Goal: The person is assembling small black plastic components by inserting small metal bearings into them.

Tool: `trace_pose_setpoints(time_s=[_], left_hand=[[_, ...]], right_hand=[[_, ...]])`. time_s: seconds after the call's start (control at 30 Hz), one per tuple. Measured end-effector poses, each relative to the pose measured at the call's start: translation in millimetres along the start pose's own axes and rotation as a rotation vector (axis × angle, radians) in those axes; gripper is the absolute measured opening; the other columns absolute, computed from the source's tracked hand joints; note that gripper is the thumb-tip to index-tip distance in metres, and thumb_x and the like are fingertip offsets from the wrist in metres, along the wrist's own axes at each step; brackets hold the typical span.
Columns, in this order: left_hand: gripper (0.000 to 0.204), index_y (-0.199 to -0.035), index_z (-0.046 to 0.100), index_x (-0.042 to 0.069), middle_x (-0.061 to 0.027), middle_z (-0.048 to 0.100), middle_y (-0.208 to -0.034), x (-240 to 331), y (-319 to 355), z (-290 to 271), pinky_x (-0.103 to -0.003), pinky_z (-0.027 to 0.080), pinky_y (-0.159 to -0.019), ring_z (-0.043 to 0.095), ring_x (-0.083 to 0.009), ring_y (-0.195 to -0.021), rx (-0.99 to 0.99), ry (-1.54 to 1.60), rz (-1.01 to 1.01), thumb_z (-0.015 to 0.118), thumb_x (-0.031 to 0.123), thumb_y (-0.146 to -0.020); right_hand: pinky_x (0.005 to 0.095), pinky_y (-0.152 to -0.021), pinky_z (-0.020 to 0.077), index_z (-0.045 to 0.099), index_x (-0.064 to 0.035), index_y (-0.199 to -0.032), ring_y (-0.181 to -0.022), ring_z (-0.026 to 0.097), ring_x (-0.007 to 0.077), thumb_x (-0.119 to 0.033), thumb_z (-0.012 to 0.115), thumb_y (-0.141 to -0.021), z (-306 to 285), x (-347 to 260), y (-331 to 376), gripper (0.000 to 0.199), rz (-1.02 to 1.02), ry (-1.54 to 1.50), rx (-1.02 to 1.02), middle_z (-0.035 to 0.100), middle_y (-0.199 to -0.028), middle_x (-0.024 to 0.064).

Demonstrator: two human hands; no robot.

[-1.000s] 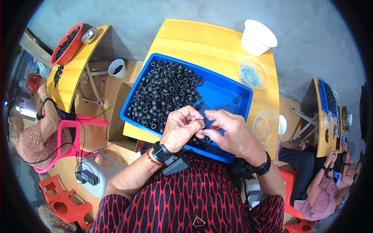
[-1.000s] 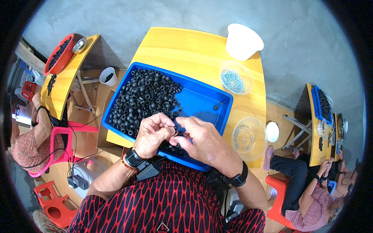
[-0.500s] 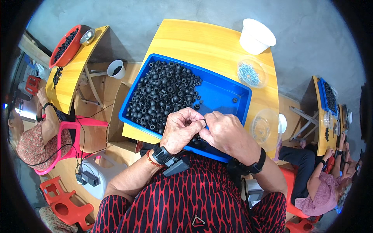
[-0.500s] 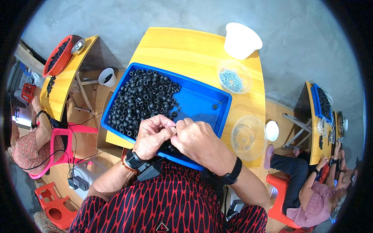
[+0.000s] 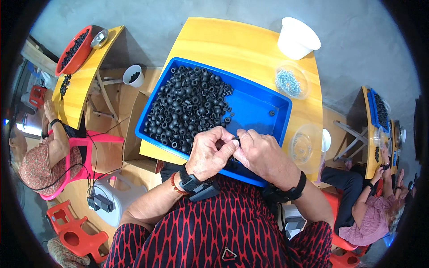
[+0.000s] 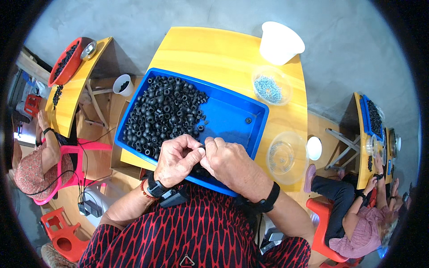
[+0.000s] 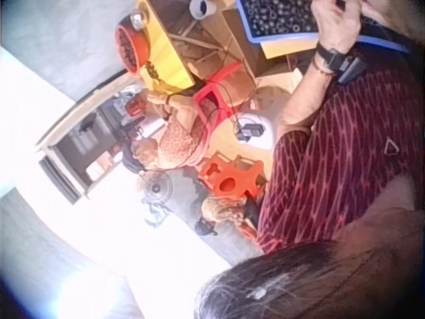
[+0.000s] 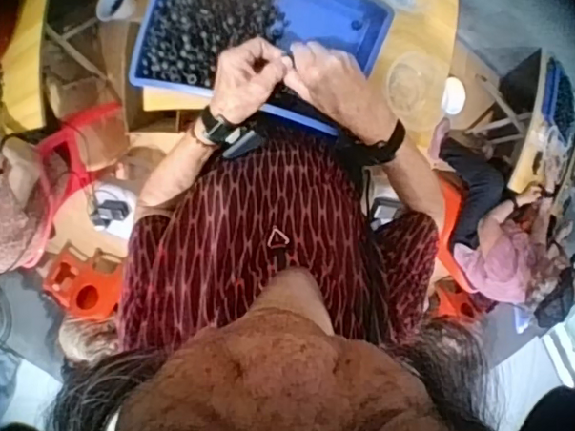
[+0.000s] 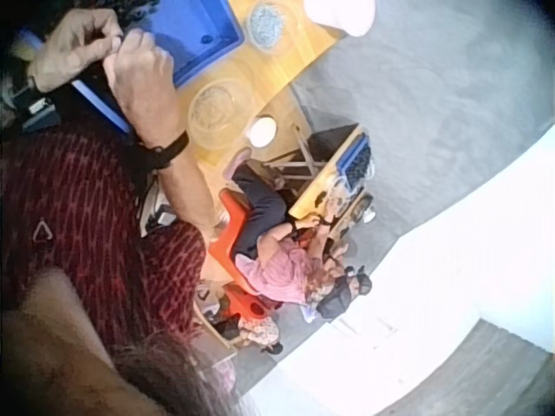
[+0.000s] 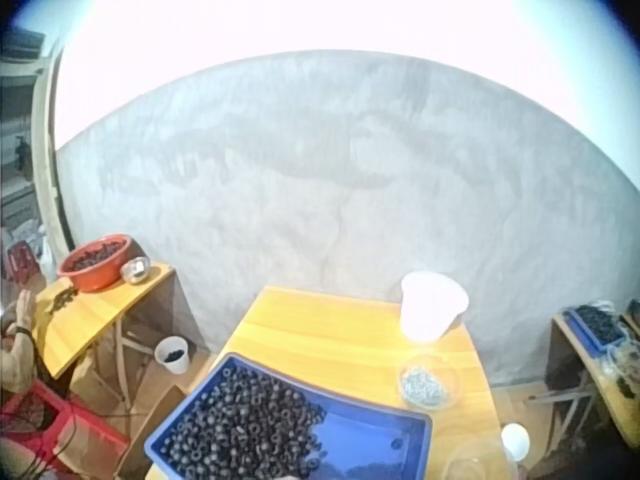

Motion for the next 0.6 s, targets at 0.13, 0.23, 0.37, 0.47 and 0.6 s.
trace_pose_setpoints(time_s=[0.13, 0.23, 0.37, 0.47, 0.6], left_hand=[[0.005, -0.090, 0.063, -0.002, -0.0027, 0.066, -0.081, -1, 2, 2, -0.022, 0.051, -0.063, 0.062, -0.0060, -0.072, -0.003, -0.102, 0.082, 0.068, 0.001, -0.091], [0.005, -0.090, 0.062, -0.002, -0.0032, 0.066, -0.080, 2, 2, 2, -0.022, 0.051, -0.063, 0.062, -0.0063, -0.072, -0.012, -0.146, 0.123, 0.067, 0.000, -0.091], [0.005, -0.089, 0.062, -0.002, -0.0034, 0.066, -0.079, 2, 3, 0, -0.023, 0.051, -0.063, 0.063, -0.0067, -0.072, -0.015, -0.163, 0.139, 0.066, 0.000, -0.090], [0.005, -0.090, 0.062, -0.002, -0.0030, 0.066, -0.079, 1, 4, 0, -0.022, 0.051, -0.062, 0.062, -0.0059, -0.072, -0.023, -0.197, 0.156, 0.067, 0.000, -0.090], [0.006, -0.091, 0.064, -0.002, -0.0019, 0.066, -0.080, 5, 6, 0, -0.022, 0.049, -0.064, 0.058, -0.0048, -0.072, -0.018, -0.063, 0.114, 0.068, 0.002, -0.090]], right_hand=[[0.0367, -0.055, 0.0550, 0.055, 0.0006, -0.090, -0.061, 0.066, 0.0288, -0.021, 0.062, -0.093, 3, -3, 2, 0.023, -0.069, 0.067, -0.039, 0.058, -0.072, 0.0141], [0.0358, -0.054, 0.0547, 0.055, 0.0008, -0.090, -0.060, 0.065, 0.0275, -0.020, 0.061, -0.094, 6, -3, 3, 0.022, -0.084, 0.084, -0.049, 0.057, -0.071, 0.0131], [0.0358, -0.052, 0.0543, 0.055, 0.0008, -0.088, -0.059, 0.065, 0.0272, -0.019, 0.062, -0.093, 7, -9, 3, 0.021, -0.110, 0.096, -0.031, 0.058, -0.071, 0.0129], [0.0365, -0.052, 0.0543, 0.056, 0.0022, -0.090, -0.059, 0.065, 0.0286, -0.018, 0.063, -0.091, 12, -7, 7, 0.021, -0.093, 0.086, -0.012, 0.058, -0.072, 0.0137], [0.0388, -0.056, 0.0551, 0.057, 0.0038, -0.094, -0.062, 0.065, 0.0308, -0.016, 0.065, -0.089, 8, -6, 10, 0.022, -0.049, -0.008, 0.063, 0.059, -0.072, 0.0149]])
Point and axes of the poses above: each hand's wrist, its own y-axis away from the middle knuckle, its own z-axis out of the palm, x = y × z, the point moved 6 cm from there along -y, towards the middle knuckle
